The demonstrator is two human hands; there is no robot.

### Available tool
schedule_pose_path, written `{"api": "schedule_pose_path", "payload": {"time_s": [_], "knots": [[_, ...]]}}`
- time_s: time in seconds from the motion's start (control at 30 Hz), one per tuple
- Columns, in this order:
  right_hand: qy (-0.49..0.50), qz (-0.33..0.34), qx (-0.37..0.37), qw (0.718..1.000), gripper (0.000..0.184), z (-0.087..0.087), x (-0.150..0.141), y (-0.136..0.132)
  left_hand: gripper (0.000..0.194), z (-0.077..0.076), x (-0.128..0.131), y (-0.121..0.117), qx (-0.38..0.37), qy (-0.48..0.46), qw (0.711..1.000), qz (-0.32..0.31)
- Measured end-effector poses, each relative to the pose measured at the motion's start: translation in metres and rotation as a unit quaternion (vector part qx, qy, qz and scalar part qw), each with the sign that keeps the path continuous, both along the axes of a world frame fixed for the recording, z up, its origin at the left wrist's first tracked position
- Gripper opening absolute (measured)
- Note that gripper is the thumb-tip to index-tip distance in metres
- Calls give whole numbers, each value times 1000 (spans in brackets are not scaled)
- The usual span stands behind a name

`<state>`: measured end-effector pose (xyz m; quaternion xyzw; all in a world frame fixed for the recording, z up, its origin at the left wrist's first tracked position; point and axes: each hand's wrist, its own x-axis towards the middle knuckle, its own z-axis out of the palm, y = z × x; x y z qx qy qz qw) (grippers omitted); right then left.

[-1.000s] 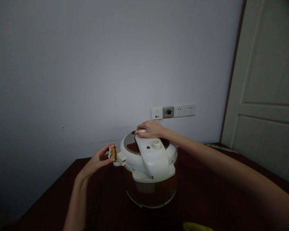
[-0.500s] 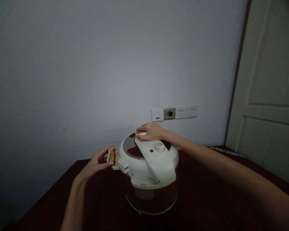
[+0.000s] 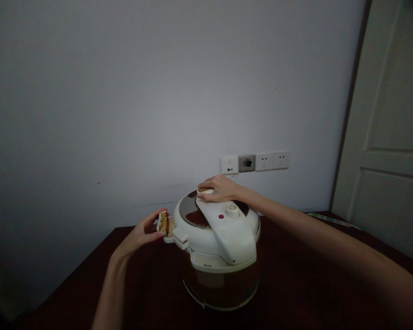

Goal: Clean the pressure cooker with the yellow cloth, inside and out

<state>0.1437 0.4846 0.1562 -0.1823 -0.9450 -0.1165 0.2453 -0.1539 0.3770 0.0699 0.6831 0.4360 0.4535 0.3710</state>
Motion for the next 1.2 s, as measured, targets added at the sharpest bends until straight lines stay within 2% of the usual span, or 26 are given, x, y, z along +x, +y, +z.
{"api": "schedule_pose_path", "payload": {"time_s": [0.17,0.37,0.47,0.57,0.73,0.9,0.97,1.03,1.13,1.2], "knots": [[9,2,-35,999,46,-1,0,0,72,5,5,-5,-20,14,1000,2],[5,-7,-152,988,49,5,2,-4,83,8,8,-8,-4,49,999,23],[-4,-14,-176,984,51,7,3,-6,84,8,9,-8,2,62,997,41],[-9,-44,-146,988,56,7,4,-9,85,9,12,-9,9,64,997,52],[-3,-111,-31,993,66,10,13,-23,76,9,16,-7,14,68,997,39],[121,-126,54,983,50,10,47,-64,74,9,19,-6,31,73,996,38],[170,-127,63,975,41,0,66,-86,75,11,21,-8,36,69,996,44],[208,-138,37,968,33,-18,86,-109,73,16,23,-11,62,56,994,74],[229,-171,-61,956,27,-61,111,-141,64,27,28,-19,156,2,973,173],[204,-210,-146,945,28,-95,124,-159,50,35,34,-26,242,-62,936,248]]}}
